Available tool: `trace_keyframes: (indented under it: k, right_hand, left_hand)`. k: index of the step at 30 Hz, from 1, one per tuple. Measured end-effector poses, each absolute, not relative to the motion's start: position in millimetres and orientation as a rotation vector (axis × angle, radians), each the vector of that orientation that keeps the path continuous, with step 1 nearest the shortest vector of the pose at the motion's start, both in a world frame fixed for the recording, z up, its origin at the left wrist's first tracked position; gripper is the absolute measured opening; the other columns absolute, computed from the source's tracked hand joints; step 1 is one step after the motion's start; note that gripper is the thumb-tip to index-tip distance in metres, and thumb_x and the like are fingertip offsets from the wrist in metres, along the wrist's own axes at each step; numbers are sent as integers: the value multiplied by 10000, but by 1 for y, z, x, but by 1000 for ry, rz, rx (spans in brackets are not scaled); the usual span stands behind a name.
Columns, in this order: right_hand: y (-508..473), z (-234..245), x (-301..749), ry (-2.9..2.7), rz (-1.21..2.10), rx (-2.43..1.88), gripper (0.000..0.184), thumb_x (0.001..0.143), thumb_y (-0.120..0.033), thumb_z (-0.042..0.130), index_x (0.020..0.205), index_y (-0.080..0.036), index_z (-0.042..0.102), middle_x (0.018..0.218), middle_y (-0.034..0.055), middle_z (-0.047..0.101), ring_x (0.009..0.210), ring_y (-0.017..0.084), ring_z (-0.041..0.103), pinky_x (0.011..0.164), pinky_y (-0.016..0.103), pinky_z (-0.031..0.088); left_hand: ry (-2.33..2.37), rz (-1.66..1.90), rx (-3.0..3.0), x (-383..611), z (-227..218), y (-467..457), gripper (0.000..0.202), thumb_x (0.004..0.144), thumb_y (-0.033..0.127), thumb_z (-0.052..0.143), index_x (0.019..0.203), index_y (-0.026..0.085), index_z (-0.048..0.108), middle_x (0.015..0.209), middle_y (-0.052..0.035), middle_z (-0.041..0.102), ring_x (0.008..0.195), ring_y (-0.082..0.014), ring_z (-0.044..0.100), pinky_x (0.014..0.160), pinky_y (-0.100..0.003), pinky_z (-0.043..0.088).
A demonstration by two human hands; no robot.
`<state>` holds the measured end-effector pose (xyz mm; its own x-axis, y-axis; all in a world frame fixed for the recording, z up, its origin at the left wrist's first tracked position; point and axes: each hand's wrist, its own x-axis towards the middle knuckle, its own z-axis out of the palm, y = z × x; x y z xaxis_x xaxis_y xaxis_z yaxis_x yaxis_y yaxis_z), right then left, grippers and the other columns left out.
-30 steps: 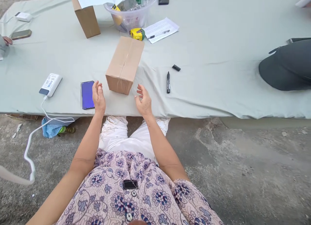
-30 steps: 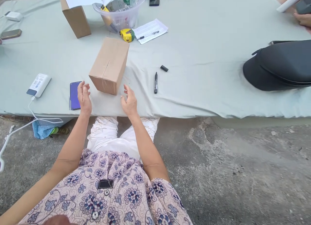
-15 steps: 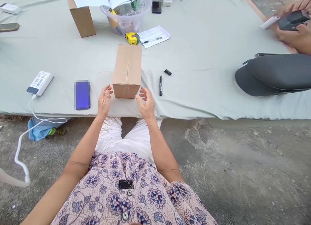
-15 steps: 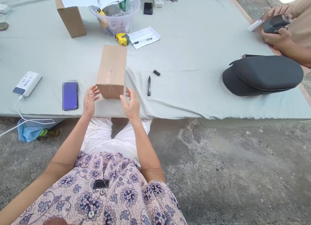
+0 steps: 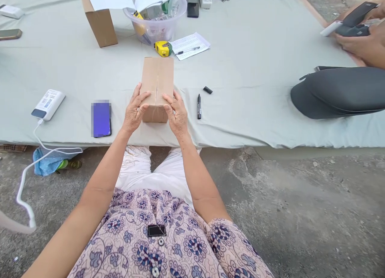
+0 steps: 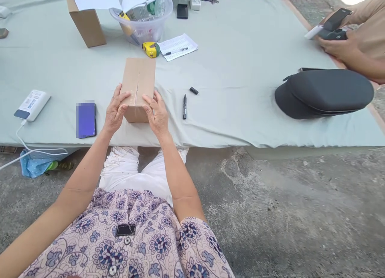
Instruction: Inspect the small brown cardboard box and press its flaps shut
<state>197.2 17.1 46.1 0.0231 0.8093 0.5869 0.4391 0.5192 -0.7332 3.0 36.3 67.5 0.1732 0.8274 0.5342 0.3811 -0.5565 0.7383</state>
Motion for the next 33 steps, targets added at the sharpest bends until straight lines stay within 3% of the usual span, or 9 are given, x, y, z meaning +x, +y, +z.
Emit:
trace_keyframes:
  k: [8, 16, 21, 24, 28, 31, 33]
  right_hand:
    - [23, 36, 193, -1551, 343, -1102, 578, 970, -690, 344, 1239, -284, 654, 1395, 122, 548, 1399, 254, 504, 1189, 505, 437]
    - [21, 38, 191, -1557, 319, -1101, 546, 991, -656, 329, 1241, -284, 641, 1378, 118, 550, 1392, 238, 495, 1180, 483, 440]
    - [-5, 49, 178, -1485, 313, -1197, 504, 1001, -599, 385, 1239, -247, 656, 1379, 152, 544, 1323, 255, 558, 1101, 462, 523]
    - [-36, 57, 166, -1517, 361, -1187, 441, 1004, -527, 443, 1321, -264, 601, 1355, 133, 597, 1238, 260, 620, 1021, 448, 584]
    - [-57, 66, 168, -1681, 491, -956, 327, 1016, -419, 478, 1305, -310, 585, 1131, 29, 751, 1021, 194, 728, 936, 366, 620]
    - [-27, 65, 194, -1394, 436, -1079, 351, 1035, -460, 414, 1251, -258, 603, 1053, 48, 754, 980, 178, 735, 907, 350, 618]
    - [12, 59, 218, -1255, 342, -1133, 433, 1040, -514, 353, 1308, -242, 557, 1150, 83, 714, 1089, 188, 703, 971, 389, 591]
  left_hand:
    - [1197, 1457, 1980, 11, 57, 34, 689, 865, 799, 414, 1247, 265, 625, 1579, -130, 436, 1496, -298, 380, 1167, -507, 412]
    - [1161, 1491, 1936, 12, 56, 34, 670, 877, 774, 437, 1241, 242, 618, 1589, -149, 418, 1503, -278, 369, 1214, -462, 348]
    - [1102, 1453, 1943, 5, 57, 29, 600, 928, 707, 437, 1252, 229, 601, 1564, -162, 446, 1490, -270, 388, 1217, -448, 341]
    - [1200, 1481, 1882, -6, 61, 29, 592, 945, 686, 431, 1313, 238, 554, 1456, -147, 547, 1407, -254, 489, 1190, -426, 381]
    - [1545, 1690, 1682, -28, 82, 33, 527, 934, 525, 587, 1376, 260, 474, 1346, -124, 588, 1215, -219, 615, 1088, -389, 481]
    - [1755, 1807, 1469, -36, 102, 26, 450, 892, 353, 658, 1298, 256, 489, 1135, -74, 635, 949, -173, 674, 881, -333, 573]
    - [1730, 1809, 1419, -31, 111, 12, 284, 900, 311, 620, 1155, 234, 522, 939, -20, 617, 780, -140, 659, 704, -272, 572]
